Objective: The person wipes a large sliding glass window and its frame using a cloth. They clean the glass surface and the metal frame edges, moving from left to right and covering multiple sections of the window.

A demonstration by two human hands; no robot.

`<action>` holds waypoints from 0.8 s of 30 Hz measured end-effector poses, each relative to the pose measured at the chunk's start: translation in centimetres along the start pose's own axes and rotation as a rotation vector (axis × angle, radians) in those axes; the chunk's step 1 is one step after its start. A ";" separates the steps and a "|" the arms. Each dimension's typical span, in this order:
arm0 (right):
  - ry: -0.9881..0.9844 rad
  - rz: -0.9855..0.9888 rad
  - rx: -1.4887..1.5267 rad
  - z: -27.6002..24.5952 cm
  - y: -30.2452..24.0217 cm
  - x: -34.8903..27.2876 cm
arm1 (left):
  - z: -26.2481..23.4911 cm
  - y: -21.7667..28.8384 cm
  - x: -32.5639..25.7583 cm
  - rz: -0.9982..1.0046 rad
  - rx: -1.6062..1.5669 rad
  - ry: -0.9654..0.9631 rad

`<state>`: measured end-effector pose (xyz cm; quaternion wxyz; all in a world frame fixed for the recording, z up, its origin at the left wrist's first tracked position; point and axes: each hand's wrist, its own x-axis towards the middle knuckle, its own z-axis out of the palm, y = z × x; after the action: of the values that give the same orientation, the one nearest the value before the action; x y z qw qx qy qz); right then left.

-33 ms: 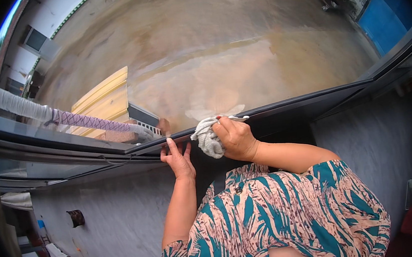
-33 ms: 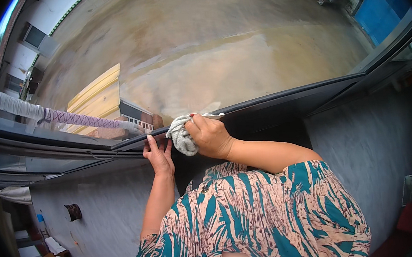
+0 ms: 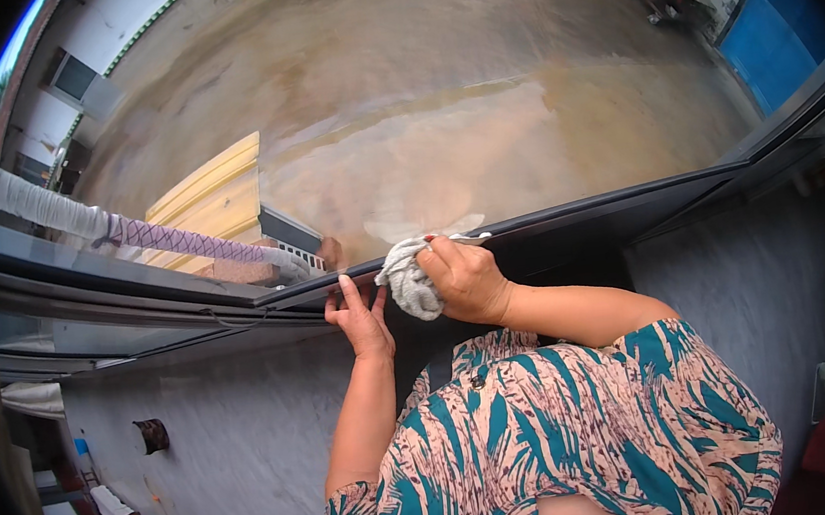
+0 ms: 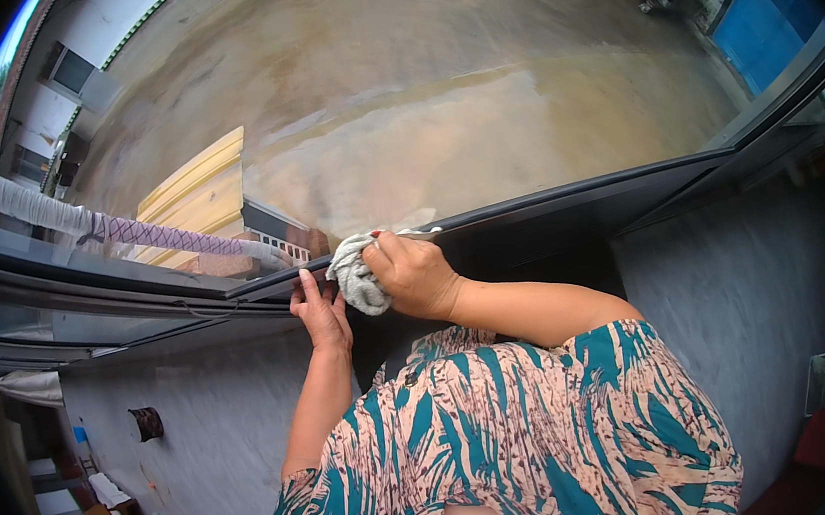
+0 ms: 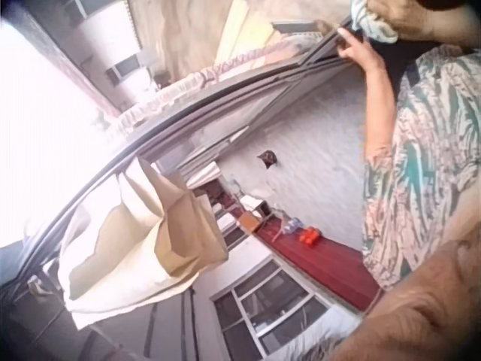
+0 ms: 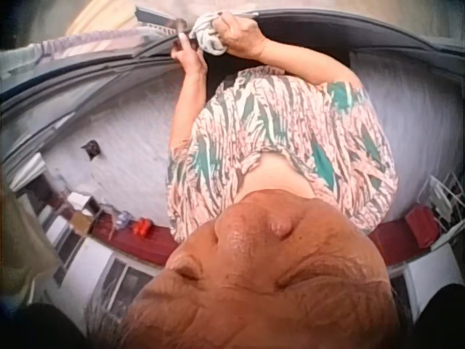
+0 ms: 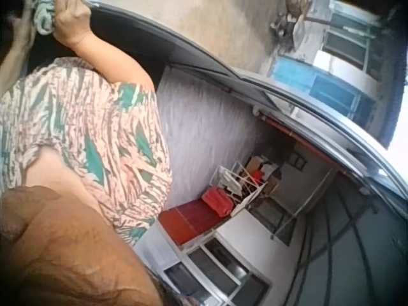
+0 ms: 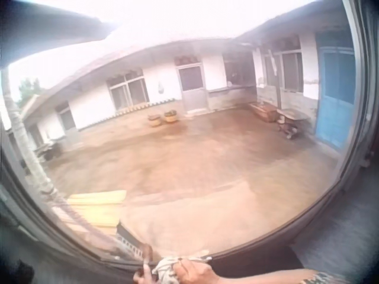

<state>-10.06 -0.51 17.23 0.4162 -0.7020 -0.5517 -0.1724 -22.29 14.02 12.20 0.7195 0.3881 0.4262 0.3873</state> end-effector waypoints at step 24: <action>0.033 -0.573 -0.187 6.4 -2.8 5.9 | -13.9 -4.3 3.5 -0.350 0.322 -0.009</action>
<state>-12.04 8.27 18.69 0.2929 -0.5501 -0.7022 -0.3443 -32.83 18.53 2.61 0.7065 0.4197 0.5400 0.1819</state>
